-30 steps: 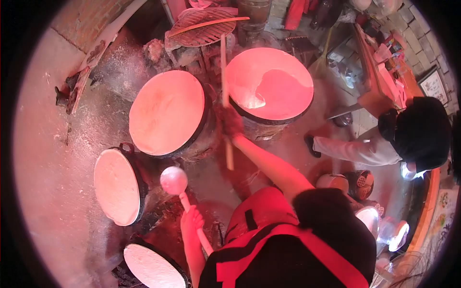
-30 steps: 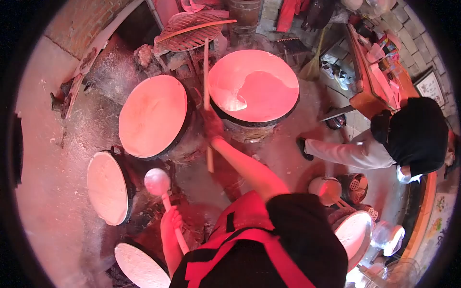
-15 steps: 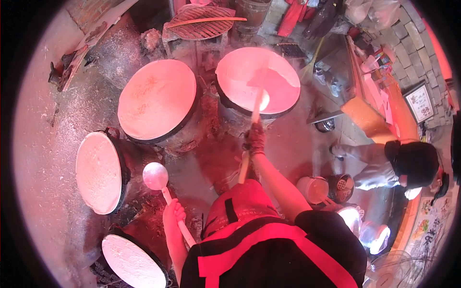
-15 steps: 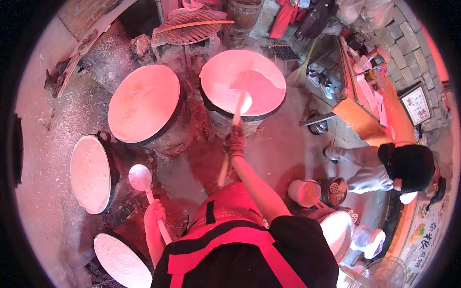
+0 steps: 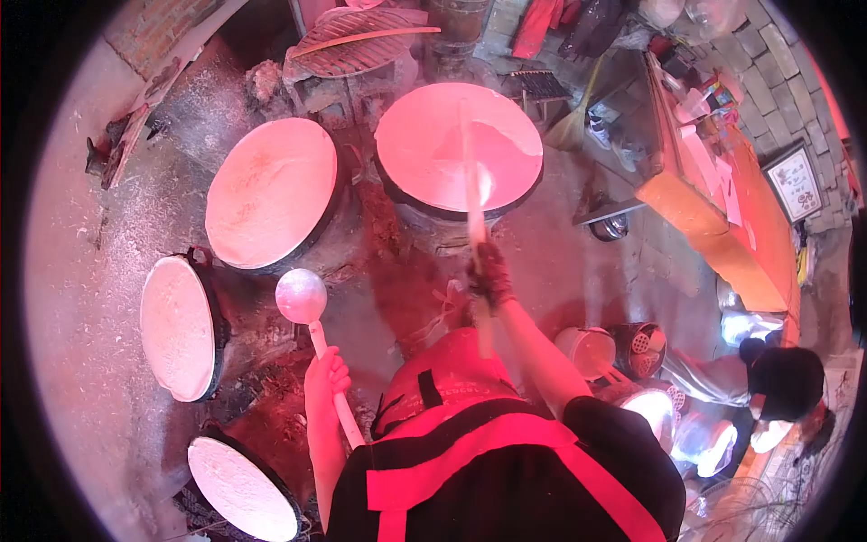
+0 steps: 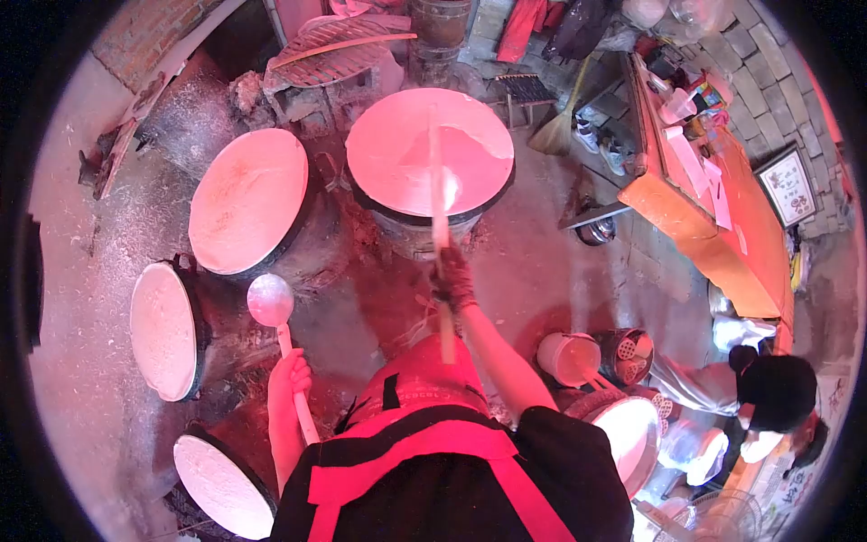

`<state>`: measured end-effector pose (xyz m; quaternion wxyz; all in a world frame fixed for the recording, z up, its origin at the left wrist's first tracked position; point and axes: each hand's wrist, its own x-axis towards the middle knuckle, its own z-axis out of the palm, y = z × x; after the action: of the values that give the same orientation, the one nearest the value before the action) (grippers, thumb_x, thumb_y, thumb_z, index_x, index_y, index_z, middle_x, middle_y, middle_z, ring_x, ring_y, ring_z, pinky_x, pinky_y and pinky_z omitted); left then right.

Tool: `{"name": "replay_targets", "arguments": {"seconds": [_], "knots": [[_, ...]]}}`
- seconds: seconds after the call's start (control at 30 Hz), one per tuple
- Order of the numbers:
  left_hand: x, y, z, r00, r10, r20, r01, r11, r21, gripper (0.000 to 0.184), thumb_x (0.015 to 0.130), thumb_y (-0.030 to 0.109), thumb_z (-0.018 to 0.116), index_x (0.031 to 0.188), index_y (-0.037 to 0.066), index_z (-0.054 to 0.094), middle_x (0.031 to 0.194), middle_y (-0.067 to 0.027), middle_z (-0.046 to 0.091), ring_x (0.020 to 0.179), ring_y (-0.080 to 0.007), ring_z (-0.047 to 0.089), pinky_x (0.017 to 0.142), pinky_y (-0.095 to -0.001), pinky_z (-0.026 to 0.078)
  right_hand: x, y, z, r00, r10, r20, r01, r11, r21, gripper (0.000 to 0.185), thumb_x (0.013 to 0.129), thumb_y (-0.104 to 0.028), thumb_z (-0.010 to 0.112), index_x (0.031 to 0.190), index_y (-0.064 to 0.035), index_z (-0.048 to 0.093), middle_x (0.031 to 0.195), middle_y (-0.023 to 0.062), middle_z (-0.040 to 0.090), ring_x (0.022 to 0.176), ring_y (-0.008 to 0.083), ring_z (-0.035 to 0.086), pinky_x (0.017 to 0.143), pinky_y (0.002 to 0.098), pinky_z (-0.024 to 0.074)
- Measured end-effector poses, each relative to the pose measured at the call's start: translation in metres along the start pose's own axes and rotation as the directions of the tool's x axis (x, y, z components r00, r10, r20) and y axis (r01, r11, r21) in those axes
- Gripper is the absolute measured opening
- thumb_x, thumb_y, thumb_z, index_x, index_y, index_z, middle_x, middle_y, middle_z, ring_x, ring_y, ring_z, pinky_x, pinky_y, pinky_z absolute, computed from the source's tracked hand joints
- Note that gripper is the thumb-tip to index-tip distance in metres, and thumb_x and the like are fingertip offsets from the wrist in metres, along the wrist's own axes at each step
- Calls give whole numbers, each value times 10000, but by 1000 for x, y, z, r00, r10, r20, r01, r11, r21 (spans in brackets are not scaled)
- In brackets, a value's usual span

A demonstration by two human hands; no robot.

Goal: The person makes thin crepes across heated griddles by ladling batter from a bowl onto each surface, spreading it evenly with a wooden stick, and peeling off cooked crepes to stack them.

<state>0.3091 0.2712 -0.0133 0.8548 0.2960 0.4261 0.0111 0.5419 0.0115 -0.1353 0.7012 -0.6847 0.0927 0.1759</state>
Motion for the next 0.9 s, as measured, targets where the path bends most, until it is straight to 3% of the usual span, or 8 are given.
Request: {"name": "replay_targets", "arguments": {"seconds": [0.13,0.23,0.33,0.43,0.5,0.6,0.77,0.9], "knots": [[4,-11,28,999,-35,10,36,998,-43,130,902,86,475,987,-9,447,653,15,368,462,-36,315,341,-155,245,-3,-56,-32,967,249,60,-250,864,437,239,875,-397,500,990,-188,512,600,9,507,368,131,419,311,256,314],[10,-19,53,998,-42,55,45,998,-42,140,903,93,477,995,-7,444,661,13,372,469,-37,321,346,-155,251,15,-49,-5,997,75,26,-79,910,407,240,867,-407,514,911,-171,524,637,11,532,382,133,439,314,265,326],[14,-23,78,995,-42,88,45,999,-31,152,901,97,482,1010,-3,447,666,13,374,475,-37,325,351,-153,254,18,-20,-33,970,-73,232,56,995,77,304,869,-418,514,1058,-187,573,668,27,546,397,141,463,335,262,351],[16,-29,101,996,-6,84,5,1000,15,161,896,108,494,1013,5,455,668,17,376,479,-33,325,361,-152,252,38,-15,-104,969,11,248,-12,1000,4,387,876,-406,509,1208,-207,525,641,39,539,366,154,435,323,272,332],[15,-35,113,996,16,88,-22,997,69,157,892,124,504,996,13,466,668,23,379,482,-27,321,375,-155,244,34,-72,-133,923,349,160,-355,935,9,368,882,-382,505,1204,-204,519,640,41,537,354,154,416,314,275,314],[25,-46,129,997,-4,81,-8,989,147,163,895,131,501,1003,14,467,665,29,371,488,-26,319,380,-154,245,54,-82,-128,903,347,252,-401,892,208,329,886,-335,500,1192,-217,501,631,39,529,348,139,389,310,270,294],[30,-66,160,998,-11,63,6,997,73,158,894,126,502,1006,19,472,666,32,370,490,-25,319,382,-154,244,40,-82,-128,865,271,422,-206,959,-194,280,872,-358,507,1074,-164,509,626,45,524,362,133,394,312,260,292],[26,-71,169,999,-17,35,13,996,87,160,892,120,504,1012,19,470,667,30,372,489,-24,318,381,-154,247,97,-77,-215,766,442,468,-477,878,-48,230,882,-251,496,1103,-189,500,647,28,517,438,117,440,359,257,330]]}}
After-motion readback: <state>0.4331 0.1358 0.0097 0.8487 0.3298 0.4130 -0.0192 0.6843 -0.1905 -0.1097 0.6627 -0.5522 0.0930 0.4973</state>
